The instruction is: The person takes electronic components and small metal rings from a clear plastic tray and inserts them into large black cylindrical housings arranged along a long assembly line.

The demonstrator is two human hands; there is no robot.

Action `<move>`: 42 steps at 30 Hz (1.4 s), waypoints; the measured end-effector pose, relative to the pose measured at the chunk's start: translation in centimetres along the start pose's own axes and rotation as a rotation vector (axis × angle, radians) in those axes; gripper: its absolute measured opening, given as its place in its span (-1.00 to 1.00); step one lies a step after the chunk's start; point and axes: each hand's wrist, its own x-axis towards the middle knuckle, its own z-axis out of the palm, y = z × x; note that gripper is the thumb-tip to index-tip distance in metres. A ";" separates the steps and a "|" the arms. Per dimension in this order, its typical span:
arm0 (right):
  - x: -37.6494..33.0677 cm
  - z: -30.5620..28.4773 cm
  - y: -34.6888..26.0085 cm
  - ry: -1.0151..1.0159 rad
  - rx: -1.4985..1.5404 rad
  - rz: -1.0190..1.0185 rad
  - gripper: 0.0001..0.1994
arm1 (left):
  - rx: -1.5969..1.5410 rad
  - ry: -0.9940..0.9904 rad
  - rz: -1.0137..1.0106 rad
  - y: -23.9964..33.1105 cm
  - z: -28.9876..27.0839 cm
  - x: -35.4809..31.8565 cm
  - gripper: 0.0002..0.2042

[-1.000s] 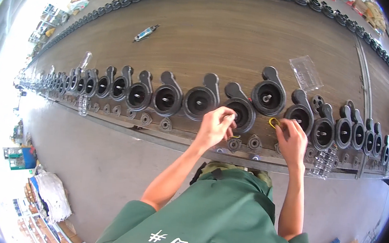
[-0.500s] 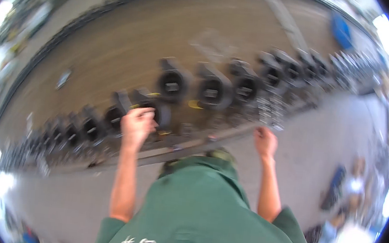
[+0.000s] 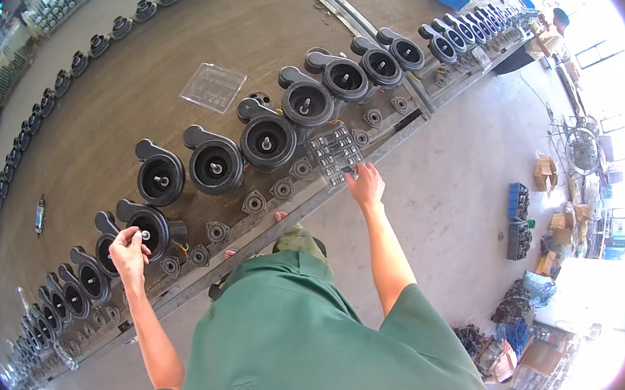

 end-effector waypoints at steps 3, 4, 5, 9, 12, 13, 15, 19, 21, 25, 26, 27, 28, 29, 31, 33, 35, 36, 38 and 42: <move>1.3 0.1 0.0 -0.089 -0.050 -0.019 -0.70 | 0.000 0.053 0.035 0.3 0.2 -0.6 -0.83; 1.6 -0.2 0.0 -0.106 -0.066 -0.018 -0.70 | 0.016 0.052 0.045 0.1 0.2 -0.9 -0.83; 2.3 -0.5 -0.9 -0.125 -0.078 -0.027 -0.69 | 0.032 0.061 0.053 0.0 0.3 -1.1 -0.83; 2.5 0.3 -2.0 -0.174 -0.324 -0.084 -0.76 | 0.051 0.224 0.163 1.6 1.0 -3.4 -0.88; 3.5 -0.3 -3.3 -0.267 -0.323 -0.079 -0.74 | -0.065 0.328 0.253 3.0 2.7 -5.4 -0.89; 3.7 -0.9 -3.4 -0.312 -0.313 -0.060 -0.72 | -0.082 0.289 0.254 3.1 3.5 -6.2 -0.89; 4.6 -1.2 -3.2 -0.290 -0.294 -0.097 -0.65 | -0.051 0.187 0.257 3.7 5.4 -8.0 -0.90; 4.3 -1.7 -1.7 -0.279 -0.239 -0.132 -0.60 | -0.195 -0.195 0.173 5.1 11.0 -11.0 -0.89; 3.9 -1.7 -0.6 -0.210 -0.209 -0.191 -0.63 | -0.234 -0.346 0.093 5.0 13.7 -11.6 -0.87; 4.1 -3.6 -1.1 -0.174 -0.051 -0.139 -0.65 | -0.359 -0.635 -0.141 5.6 19.0 -11.8 -0.85; 4.0 -4.5 -1.7 -0.127 0.000 -0.138 -0.67 | -0.392 -0.676 -0.226 5.4 20.5 -11.5 -0.84; 4.3 -6.0 -3.1 -0.081 0.050 -0.150 -0.68 | -0.436 -0.707 -0.308 5.6 22.1 -11.3 -0.83; 3.9 -7.5 -4.6 -0.047 0.117 -0.227 -0.70 | -0.428 -0.736 -0.340 6.1 24.0 -11.1 -0.79; 2.9 -9.2 -6.5 -0.019 0.194 -0.307 -0.71 | -0.420 -0.755 -0.371 6.8 25.5 -11.0 -0.75; 0.4 -11.7 -9.9 -0.053 0.290 -0.400 -0.73 | -0.568 -0.787 -0.491 9.0 27.1 -11.7 -0.66; -1.6 -12.9 -13.3 -0.105 0.332 -0.517 -0.72 | -0.725 -0.793 -0.597 9.6 27.5 -11.8 -0.64; -2.6 -12.7 -15.9 -0.136 0.344 -0.584 -0.70 | -0.874 -0.854 -0.568 7.8 26.4 -10.6 -0.67; -3.2 -11.9 -17.1 -0.153 0.367 -0.649 -0.71 | -0.835 -0.807 -0.593 6.8 25.1 -10.1 -0.68; -4.2 -11.3 -19.0 -0.165 0.392 -0.775 -0.72 | -0.849 -0.803 -0.570 6.4 21.7 -9.8 -0.70; -7.4 -10.7 -24.4 -0.273 0.486 -0.935 -0.64 | -0.922 -0.818 -0.458 3.3 15.0 -9.4 -0.65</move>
